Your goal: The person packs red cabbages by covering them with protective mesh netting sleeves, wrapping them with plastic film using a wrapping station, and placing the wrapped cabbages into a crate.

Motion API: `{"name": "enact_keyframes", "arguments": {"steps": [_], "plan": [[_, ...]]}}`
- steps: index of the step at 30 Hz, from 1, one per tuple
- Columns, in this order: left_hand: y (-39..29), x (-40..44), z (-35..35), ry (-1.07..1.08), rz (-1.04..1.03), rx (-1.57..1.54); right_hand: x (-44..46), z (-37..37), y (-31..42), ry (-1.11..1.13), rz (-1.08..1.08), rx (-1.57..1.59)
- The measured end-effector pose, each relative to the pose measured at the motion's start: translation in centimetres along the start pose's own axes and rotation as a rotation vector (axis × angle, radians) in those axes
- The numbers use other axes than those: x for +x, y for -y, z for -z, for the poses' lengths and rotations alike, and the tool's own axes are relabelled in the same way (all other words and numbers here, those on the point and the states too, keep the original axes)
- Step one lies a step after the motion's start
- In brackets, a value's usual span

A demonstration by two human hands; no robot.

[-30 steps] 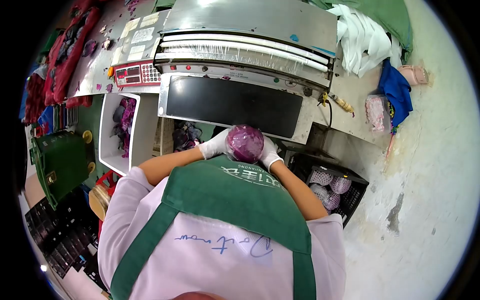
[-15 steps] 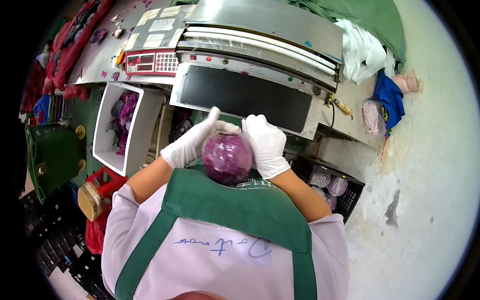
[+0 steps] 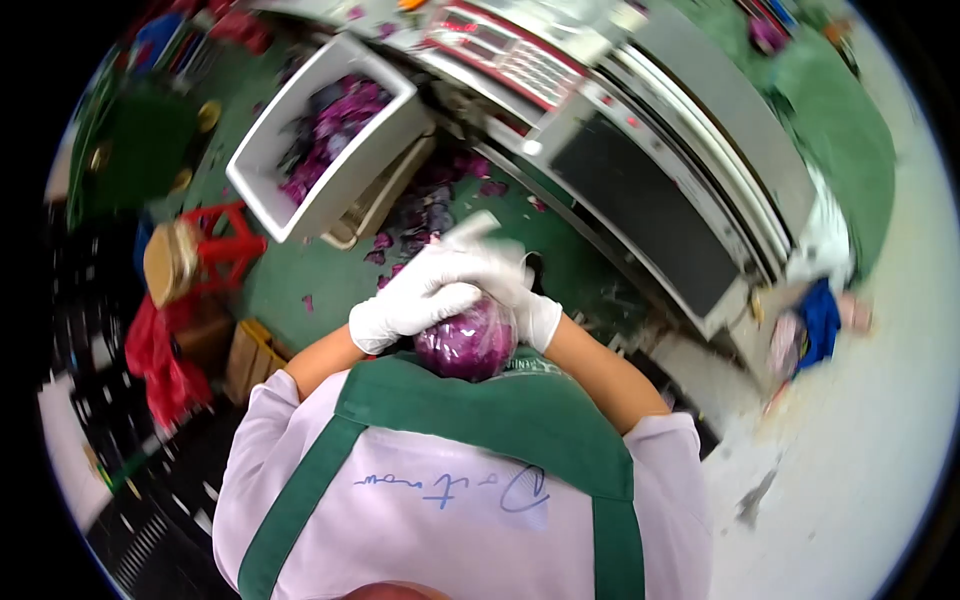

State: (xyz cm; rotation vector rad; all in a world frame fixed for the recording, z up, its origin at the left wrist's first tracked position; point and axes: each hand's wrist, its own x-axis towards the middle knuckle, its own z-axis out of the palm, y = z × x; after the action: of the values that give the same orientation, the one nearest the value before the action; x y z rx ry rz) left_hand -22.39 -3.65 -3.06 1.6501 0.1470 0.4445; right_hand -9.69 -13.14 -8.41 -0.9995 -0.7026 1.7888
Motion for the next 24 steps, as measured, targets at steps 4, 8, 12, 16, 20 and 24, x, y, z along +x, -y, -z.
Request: {"name": "enact_keyframes", "arguments": {"steps": [4,8,12,16,20,24], "plan": [[-0.9,-5.8,0.4,-0.372,0.165,-0.111,1.4,-2.7,1.4,-0.017,-0.529,0.309],[-3.3,-11.4,-3.0,-1.062,0.279,-0.124,3.9,-2.6,0.0,0.154,-0.499,0.057],[-1.9,-15.7,-8.0,-1.219,0.420,0.274,9.0,-6.0,-2.3,0.122,-0.627,0.062],[-4.7,-18.6,-11.3,-1.609,0.134,-0.251,8.8,-11.8,-3.4,0.307,-0.752,-0.133],[-3.9,-24.7,-14.0,-1.901,-0.150,-0.571,7.6,-18.0,-5.6,0.651,-0.796,-0.131],[-7.0,-34.7,-18.5,-2.237,0.067,0.054,6.4,-22.4,-8.7,0.654,-0.791,-0.214]]}}
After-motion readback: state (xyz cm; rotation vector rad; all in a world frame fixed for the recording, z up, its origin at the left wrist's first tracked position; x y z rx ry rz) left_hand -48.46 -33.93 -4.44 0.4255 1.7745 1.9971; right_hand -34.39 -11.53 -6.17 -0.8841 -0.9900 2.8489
